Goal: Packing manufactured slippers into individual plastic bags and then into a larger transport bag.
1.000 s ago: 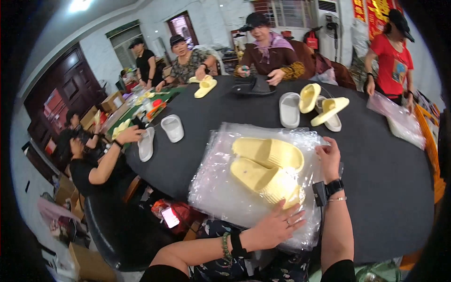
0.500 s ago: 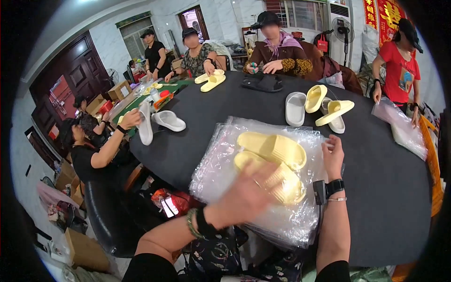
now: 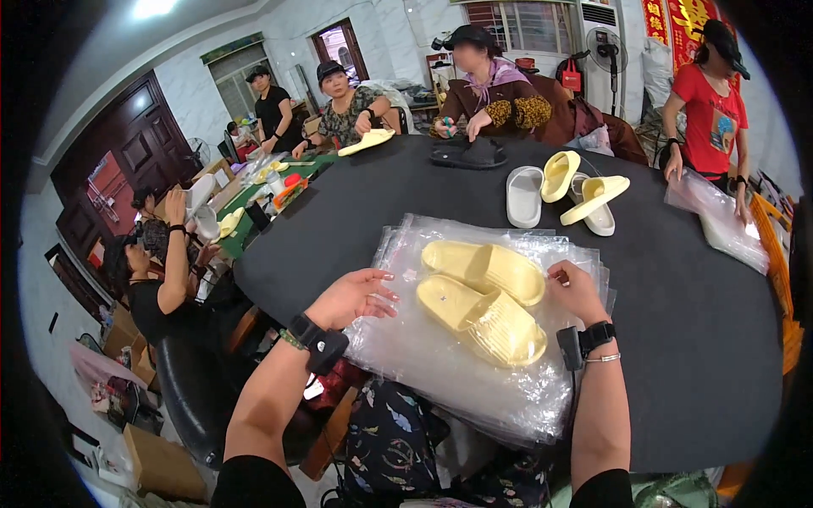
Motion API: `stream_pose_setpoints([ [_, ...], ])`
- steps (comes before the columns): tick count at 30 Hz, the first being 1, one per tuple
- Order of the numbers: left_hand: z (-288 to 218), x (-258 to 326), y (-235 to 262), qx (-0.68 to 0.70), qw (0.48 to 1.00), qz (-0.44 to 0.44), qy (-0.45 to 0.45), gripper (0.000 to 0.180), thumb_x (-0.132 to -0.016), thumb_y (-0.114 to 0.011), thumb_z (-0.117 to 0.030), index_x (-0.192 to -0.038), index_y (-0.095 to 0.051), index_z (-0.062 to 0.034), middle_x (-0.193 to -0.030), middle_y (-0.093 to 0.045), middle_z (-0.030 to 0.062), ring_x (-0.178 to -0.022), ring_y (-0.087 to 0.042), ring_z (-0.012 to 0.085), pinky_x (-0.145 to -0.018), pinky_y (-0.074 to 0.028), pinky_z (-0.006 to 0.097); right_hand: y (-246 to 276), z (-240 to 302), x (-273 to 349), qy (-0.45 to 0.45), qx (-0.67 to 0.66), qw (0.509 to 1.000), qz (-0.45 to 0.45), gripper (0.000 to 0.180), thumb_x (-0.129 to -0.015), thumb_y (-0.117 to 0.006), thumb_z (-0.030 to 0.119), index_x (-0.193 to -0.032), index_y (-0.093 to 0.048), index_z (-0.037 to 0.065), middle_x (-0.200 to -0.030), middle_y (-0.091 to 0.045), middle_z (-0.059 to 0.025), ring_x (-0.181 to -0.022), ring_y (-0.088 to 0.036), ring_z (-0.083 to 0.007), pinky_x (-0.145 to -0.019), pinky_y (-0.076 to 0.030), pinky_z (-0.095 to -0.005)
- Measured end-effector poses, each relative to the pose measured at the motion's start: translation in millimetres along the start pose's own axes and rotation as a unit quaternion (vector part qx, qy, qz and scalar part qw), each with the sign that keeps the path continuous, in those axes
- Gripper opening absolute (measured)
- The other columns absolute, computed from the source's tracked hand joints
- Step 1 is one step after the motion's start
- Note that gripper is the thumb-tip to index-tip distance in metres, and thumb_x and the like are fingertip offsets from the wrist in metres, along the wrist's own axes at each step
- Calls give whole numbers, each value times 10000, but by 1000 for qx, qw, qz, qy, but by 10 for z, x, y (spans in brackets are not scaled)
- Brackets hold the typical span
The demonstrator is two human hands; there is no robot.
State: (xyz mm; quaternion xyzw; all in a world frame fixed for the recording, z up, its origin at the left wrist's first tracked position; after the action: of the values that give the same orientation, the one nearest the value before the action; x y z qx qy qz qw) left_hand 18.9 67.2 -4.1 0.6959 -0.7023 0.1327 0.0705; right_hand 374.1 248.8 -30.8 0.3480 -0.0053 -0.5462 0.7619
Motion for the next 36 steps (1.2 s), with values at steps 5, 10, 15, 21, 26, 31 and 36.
stream_pose_setpoints([
  [5, -132, 23, -9, 4, 998, 61, 35, 324, -1034, -463, -141, -1308, -495, 28, -1111, -652, 213, -950, -696, 313, -819, -573, 369, -17, -71, 18, -15, -23, 1000, -7, 188, -845, -644, 74, -1014, -645, -9, -883, -690, -131, -819, -663, -212, -767, -522, -315],
  [10, -163, 68, -154, 76, 992, 76, 66, 332, -1046, -445, -191, -1285, -527, 23, -1026, -679, 188, -932, -695, 307, -837, -564, 366, -38, -110, 7, -10, -29, 999, -10, 189, -841, -653, 64, -1013, -643, -15, -882, -691, -133, -808, -664, -216, -758, -524, -319],
  [15, -169, 122, -262, -216, 976, 19, 14, 281, -1021, -508, -221, -1151, -612, 6, -895, -700, 128, -829, -696, 204, -724, -537, 283, -25, -90, 13, -24, -27, 999, -9, 183, -841, -654, 52, -1010, -643, -17, -873, -690, -139, -801, -664, -219, -756, -524, -318],
  [21, -191, 190, -101, -129, 991, 17, 23, 235, -1011, -540, -194, -1054, -644, 12, -824, -707, 128, -795, -703, 218, -701, -530, 289, -37, -100, 16, -16, -29, 999, -12, 174, -845, -648, 46, -1008, -643, -14, -863, -684, -133, -793, -654, -208, -754, -522, -317],
  [26, -261, 123, 35, -33, 997, 69, -2, 304, -1036, -494, -222, -1159, -603, 35, -986, -701, 191, -941, -704, 291, -799, -558, 340, -45, -117, 45, -34, -32, 999, -5, 170, -852, -638, 41, -1011, -643, -16, -867, -682, -119, -806, -652, -199, -764, -520, -312],
  [31, -286, -156, 415, -122, 992, 23, 16, 341, -989, -559, -120, -1299, -546, 23, -1159, -649, 177, -982, -689, 292, -812, -571, 330, -71, -75, 4, -27, -29, 999, 3, 164, -861, -632, 48, -1012, -643, -16, -877, -687, -125, -813, -657, -200, -767, -520, -313],
  [36, -368, -441, 289, -428, 902, 2, -47, 301, -891, -678, -97, -1189, -688, -53, -1079, -677, 83, -822, -663, 175, -701, -516, 269, -69, -159, -13, -36, -20, 999, 4, 168, -870, -630, 61, -1019, -645, -15, -895, -695, -129, -823, -664, -207, -771, -523, -313],
])
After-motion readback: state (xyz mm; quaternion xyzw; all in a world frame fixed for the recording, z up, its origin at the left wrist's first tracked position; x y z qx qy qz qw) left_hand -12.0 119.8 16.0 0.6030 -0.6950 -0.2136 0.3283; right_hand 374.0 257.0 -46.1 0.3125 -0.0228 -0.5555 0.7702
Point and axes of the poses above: each hand's wrist, its own x-axis away from the middle knuckle, its own y-axis out of the back of the hand, z = x × y, the point moved 10 cm from there along -x, towards the middle knuckle
